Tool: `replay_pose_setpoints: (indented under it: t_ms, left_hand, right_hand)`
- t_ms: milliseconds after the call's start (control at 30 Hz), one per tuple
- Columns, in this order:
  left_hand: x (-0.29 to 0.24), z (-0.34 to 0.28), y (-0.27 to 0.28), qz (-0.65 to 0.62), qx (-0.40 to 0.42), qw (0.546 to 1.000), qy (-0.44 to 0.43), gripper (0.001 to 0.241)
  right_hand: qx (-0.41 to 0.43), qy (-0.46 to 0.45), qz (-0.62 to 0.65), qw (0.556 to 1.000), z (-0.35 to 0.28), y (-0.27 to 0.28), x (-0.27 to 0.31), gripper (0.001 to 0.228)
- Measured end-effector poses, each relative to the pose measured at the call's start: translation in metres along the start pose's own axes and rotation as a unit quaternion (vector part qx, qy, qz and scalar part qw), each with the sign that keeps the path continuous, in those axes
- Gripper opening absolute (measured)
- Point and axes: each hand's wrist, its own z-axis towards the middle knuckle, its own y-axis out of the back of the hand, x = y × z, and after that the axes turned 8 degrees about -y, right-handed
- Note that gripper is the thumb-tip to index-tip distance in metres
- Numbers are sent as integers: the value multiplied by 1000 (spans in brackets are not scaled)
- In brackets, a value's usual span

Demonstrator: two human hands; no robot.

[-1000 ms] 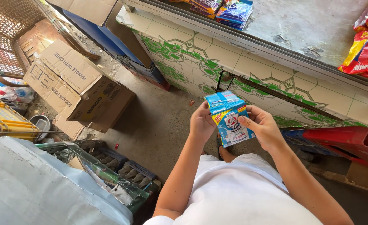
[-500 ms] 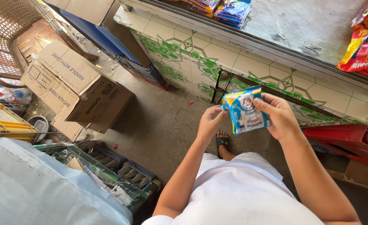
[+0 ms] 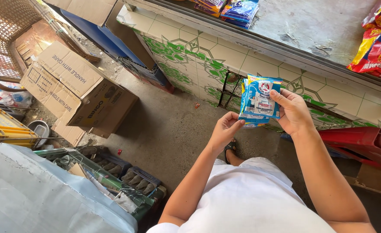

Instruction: Restocking various snack bags and drink packets from a shipping box onto store shelves and display counters.

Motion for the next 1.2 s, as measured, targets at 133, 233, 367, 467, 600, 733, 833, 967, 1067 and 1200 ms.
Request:
replay_pose_setpoints:
  t_ms: [133, 233, 367, 467, 600, 733, 833, 967, 1067, 1200]
  left_hand:
    - [-24, -6, -9, -29, 12, 999, -11, 18]
    - [-17, -6, -9, -37, 18, 999, -11, 18]
    - [-4, -4, -8, -63, 21, 997, -33, 14]
    - [-5, -4, -11, -60, 23, 997, -33, 11]
    - [-3, -5, -13, -60, 21, 997, -31, 11]
    - [-10, -5, -16, -89, 18, 995, -37, 10]
    - [-6, -5, -15, -85, 28, 995, -39, 12]
    - [23, -4, -3, -3, 23, 997, -73, 17]
    - [29, -9, 3, 25, 21, 999, 4, 14]
    - [43, -15, 6, 40, -6, 997, 67, 32]
  right_hand:
    - [-12, 12, -41, 999, 4, 3, -5, 24]
    - [-20, 29, -63, 997, 6, 7, -10, 26]
    - [-35, 60, -88, 994, 7, 7, -14, 26]
    - [-46, 67, -101, 992, 7, 8, -16, 26]
    - [-60, 76, -126, 987, 8, 15, -19, 25]
    - [-64, 60, -107, 990, 5, 16, -19, 24]
    - [-46, 39, -45, 997, 5, 17, -25, 23]
    - [-53, 69, -42, 995, -1, 16, -29, 23]
    - [-69, 93, -102, 988, 5, 32, -45, 23]
    - [-65, 122, -89, 986, -4, 31, -51, 23]
